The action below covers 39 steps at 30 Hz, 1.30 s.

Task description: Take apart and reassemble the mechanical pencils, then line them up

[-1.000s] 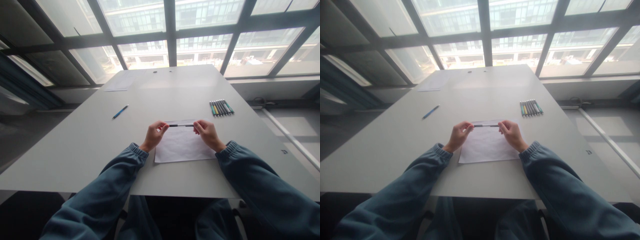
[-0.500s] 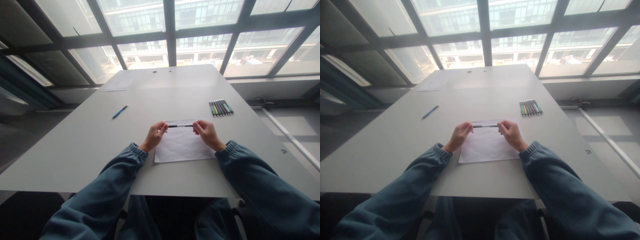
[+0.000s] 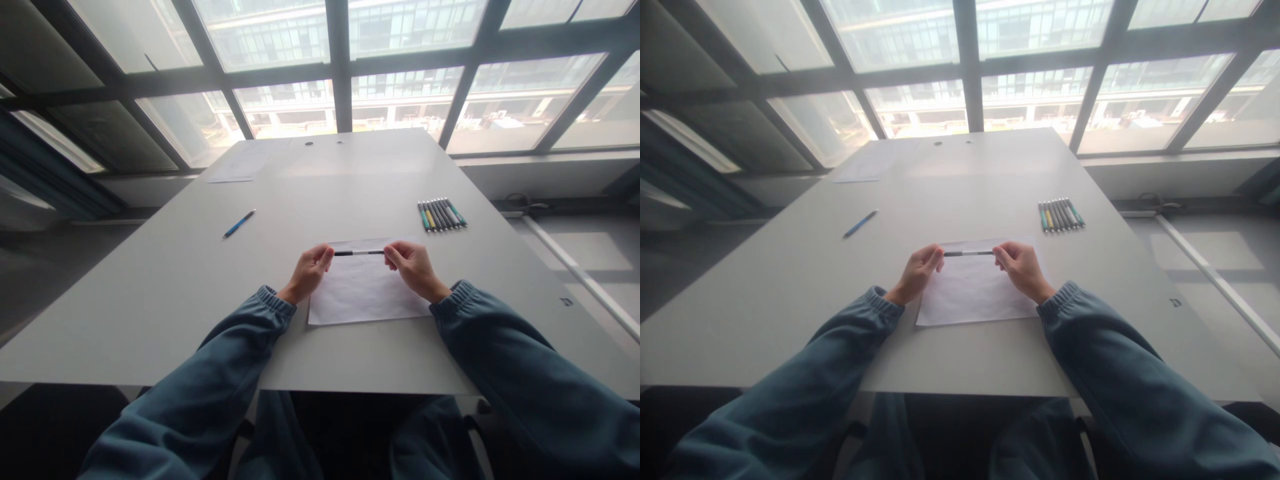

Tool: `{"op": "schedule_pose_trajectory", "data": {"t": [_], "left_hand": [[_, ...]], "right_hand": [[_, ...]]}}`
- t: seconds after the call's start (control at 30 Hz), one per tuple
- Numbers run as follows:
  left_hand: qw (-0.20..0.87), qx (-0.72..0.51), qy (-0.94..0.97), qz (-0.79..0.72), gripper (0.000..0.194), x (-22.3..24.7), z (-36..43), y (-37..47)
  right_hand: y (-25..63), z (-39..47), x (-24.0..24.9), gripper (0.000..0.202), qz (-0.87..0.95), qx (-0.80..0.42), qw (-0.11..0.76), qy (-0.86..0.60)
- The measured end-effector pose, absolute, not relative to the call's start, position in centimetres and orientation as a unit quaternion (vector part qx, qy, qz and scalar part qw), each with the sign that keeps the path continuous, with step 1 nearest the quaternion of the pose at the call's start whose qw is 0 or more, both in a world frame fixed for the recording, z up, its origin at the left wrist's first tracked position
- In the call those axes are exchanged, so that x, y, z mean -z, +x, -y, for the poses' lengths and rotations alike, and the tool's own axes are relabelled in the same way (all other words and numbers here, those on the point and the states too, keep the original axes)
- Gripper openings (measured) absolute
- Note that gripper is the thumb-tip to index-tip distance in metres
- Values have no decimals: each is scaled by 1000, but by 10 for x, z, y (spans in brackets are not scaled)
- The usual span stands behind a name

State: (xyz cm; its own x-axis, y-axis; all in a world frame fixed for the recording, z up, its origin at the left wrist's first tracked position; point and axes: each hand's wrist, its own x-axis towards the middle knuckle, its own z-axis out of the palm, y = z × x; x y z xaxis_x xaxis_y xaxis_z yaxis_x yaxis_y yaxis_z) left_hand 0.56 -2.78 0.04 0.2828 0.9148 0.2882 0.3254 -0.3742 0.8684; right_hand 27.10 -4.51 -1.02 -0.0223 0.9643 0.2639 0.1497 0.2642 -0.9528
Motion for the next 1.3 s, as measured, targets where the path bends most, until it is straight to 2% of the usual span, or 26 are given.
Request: {"op": "schedule_pose_trajectory", "data": {"t": [0.47, 1.07, 1.3], "left_hand": [[347, -430, 706, -442, 55, -1, 30, 8], [329, -464, 692, -444, 53, 0, 32, 9], [309, -468, 694, -452, 53, 2, 33, 8]], "right_hand": [[270, 45, 11, 38, 598, -389, 525, -464], [267, 47, 8, 25, 640, -300, 561, -432], [266, 48, 8, 20, 638, -306, 559, -432]]}}
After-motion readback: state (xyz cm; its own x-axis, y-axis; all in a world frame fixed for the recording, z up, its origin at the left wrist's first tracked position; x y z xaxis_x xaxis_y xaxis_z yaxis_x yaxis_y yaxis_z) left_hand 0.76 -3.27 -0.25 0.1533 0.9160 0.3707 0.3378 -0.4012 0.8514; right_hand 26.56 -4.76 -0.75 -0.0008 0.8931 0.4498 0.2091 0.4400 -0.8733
